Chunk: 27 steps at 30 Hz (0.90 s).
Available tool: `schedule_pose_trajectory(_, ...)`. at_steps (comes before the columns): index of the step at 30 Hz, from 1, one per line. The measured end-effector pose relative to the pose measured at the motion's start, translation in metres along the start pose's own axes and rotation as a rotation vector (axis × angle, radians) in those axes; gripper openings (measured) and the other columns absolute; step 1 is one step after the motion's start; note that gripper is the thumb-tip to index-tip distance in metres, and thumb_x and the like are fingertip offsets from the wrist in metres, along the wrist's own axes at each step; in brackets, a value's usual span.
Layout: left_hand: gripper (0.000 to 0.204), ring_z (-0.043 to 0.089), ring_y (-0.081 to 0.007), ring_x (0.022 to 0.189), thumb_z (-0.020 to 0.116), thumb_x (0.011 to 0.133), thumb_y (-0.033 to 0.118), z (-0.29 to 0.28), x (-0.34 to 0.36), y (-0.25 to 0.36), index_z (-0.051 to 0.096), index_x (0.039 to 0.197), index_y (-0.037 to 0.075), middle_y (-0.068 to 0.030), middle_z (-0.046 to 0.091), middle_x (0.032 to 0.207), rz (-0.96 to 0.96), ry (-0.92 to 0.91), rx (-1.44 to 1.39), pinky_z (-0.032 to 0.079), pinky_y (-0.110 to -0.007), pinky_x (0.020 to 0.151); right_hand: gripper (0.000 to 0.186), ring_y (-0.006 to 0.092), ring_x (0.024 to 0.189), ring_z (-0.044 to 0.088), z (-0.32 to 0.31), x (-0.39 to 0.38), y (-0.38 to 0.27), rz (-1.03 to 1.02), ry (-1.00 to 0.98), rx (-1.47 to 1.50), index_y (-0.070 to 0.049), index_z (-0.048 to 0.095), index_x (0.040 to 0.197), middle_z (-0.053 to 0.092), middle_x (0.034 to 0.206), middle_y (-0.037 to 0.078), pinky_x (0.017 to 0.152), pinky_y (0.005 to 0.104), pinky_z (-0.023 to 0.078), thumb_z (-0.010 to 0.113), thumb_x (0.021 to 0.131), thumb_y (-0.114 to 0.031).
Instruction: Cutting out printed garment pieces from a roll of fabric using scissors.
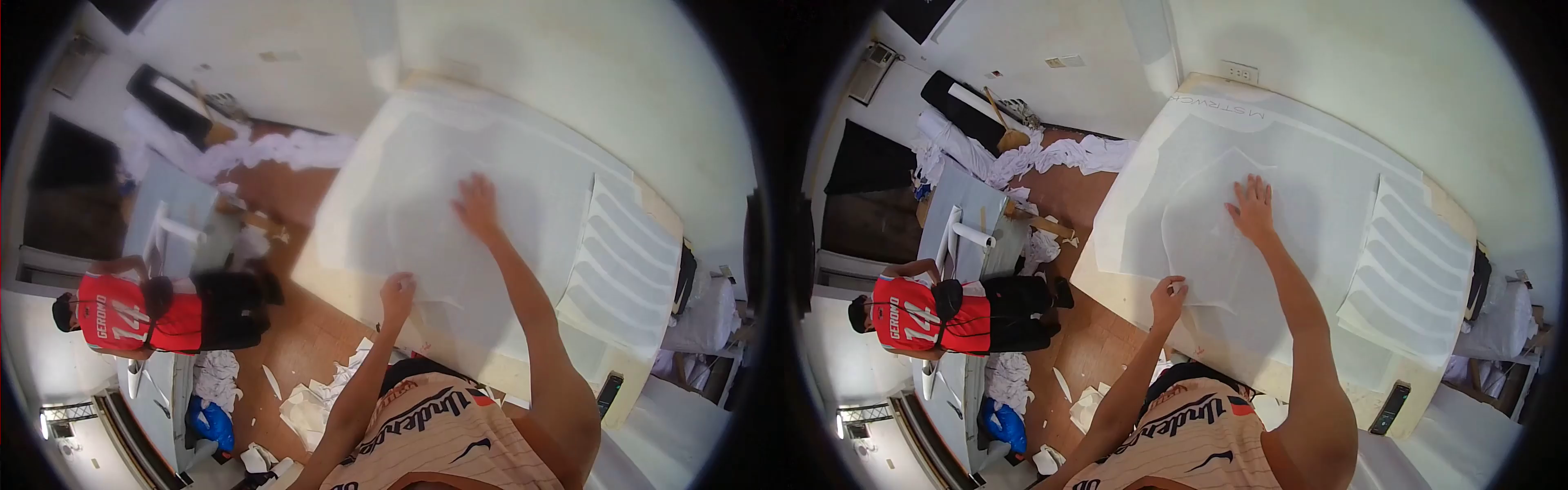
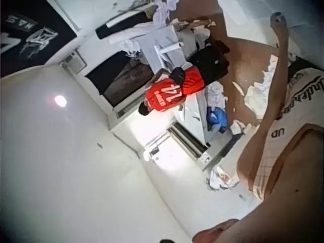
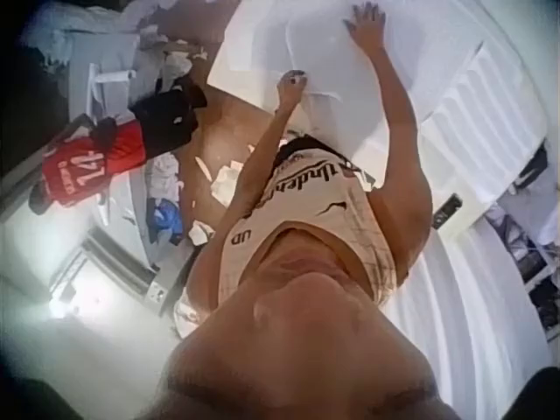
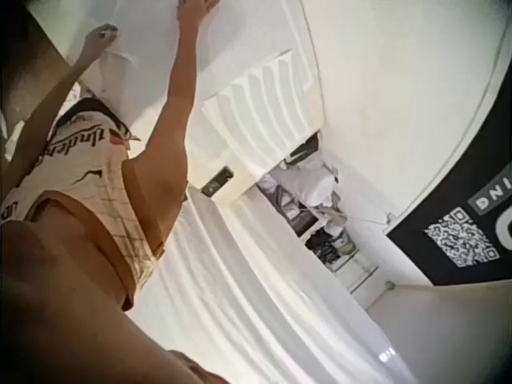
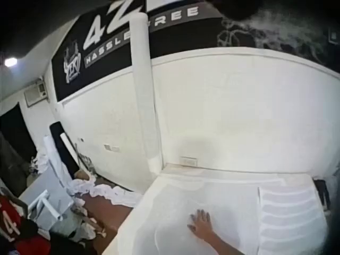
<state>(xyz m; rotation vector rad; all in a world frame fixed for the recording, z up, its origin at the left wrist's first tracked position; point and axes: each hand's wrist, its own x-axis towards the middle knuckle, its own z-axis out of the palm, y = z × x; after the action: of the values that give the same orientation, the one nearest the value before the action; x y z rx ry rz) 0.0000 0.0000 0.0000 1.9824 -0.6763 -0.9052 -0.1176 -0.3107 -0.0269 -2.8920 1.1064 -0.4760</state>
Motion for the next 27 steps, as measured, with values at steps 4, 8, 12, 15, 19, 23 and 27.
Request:
schedule_pose_trajectory(4,0.039,0.067,-0.0251,0.093,0.076,0.089,0.014,0.001,-0.016,0.018,0.068,0.128,0.008,-0.0181,0.070,0.111,0.179,0.148,0.003,0.054,-0.036,0.079,0.077,0.0464,0.154,0.022,-0.033,-0.040,-0.089,-0.012,0.034,0.081,-0.011,0.047,0.154,0.028,0.165,0.025,0.123,0.0636,0.016,0.061,0.095,-0.058)
schedule_pose_trajectory(8,0.039,0.068,-0.0252,0.102,0.076,0.092,0.015,-0.052,0.017,0.022,0.067,0.130,0.008,-0.0149,0.069,0.118,0.634,0.418,0.073,0.057,-0.036,0.080,0.077,0.0477,0.152,0.025,-0.051,-0.017,-0.145,-0.092,-0.048,0.185,-0.009,0.048,0.153,0.035,0.162,0.027,0.123,0.0642,0.015,0.062,0.095,-0.057)
schedule_pose_trajectory(12,0.035,0.068,-0.0268,0.110,0.074,0.095,0.017,-0.159,-0.075,-0.041,0.067,0.127,0.006,-0.0159,0.067,0.126,0.362,0.365,-0.077,0.058,-0.037,0.084,0.076,0.0463,0.151,0.027,-0.026,-0.029,-0.169,-0.074,0.039,0.112,-0.008,0.049,0.151,0.038,0.159,0.028,0.121,0.0632,0.018,0.068,0.093,-0.053)
schedule_pose_trajectory(15,0.030,0.071,-0.0269,0.102,0.074,0.095,0.018,-0.246,-0.167,-0.114,0.070,0.120,0.004,-0.0159,0.071,0.117,0.212,0.562,-0.080,0.059,-0.037,0.082,0.066,0.0421,0.147,0.035,-0.040,-0.062,-0.202,-0.087,0.114,0.157,-0.008,0.053,0.148,0.045,0.156,0.024,0.119,0.0609,0.025,0.066,0.097,-0.049)
schedule_pose_trajectory(19,0.031,0.074,-0.0316,0.088,0.074,0.095,0.026,-0.352,-0.272,-0.218,0.071,0.108,-0.001,-0.0191,0.073,0.101,0.014,0.891,-0.185,0.059,-0.040,0.079,0.067,0.0401,0.140,0.045,-0.019,-0.074,-0.187,-0.030,0.149,-0.138,0.001,0.056,0.142,0.054,0.146,0.024,0.115,0.0556,0.034,0.055,0.103,-0.053)
schedule_pose_trajectory(23,0.028,0.075,-0.0308,0.082,0.073,0.095,0.024,-0.439,-0.380,-0.305,0.073,0.108,-0.002,-0.0182,0.074,0.096,-0.125,1.249,-0.209,0.060,-0.038,0.075,0.053,0.0442,0.127,0.055,-0.054,-0.076,-0.369,-0.214,0.225,0.047,0.005,0.060,0.133,0.061,0.133,0.027,0.109,0.0538,0.042,0.066,0.100,-0.036)
schedule_pose_trajectory(27,0.025,0.075,-0.0292,0.087,0.073,0.095,0.020,-0.507,-0.452,-0.358,0.073,0.108,-0.001,-0.0180,0.074,0.103,-0.201,1.412,-0.279,0.060,-0.037,0.077,0.041,0.0445,0.125,0.056,-0.017,-0.114,-0.574,-0.653,-0.065,0.392,0.005,0.062,0.127,0.060,0.134,0.026,0.110,0.0506,0.042,0.072,0.094,-0.017)
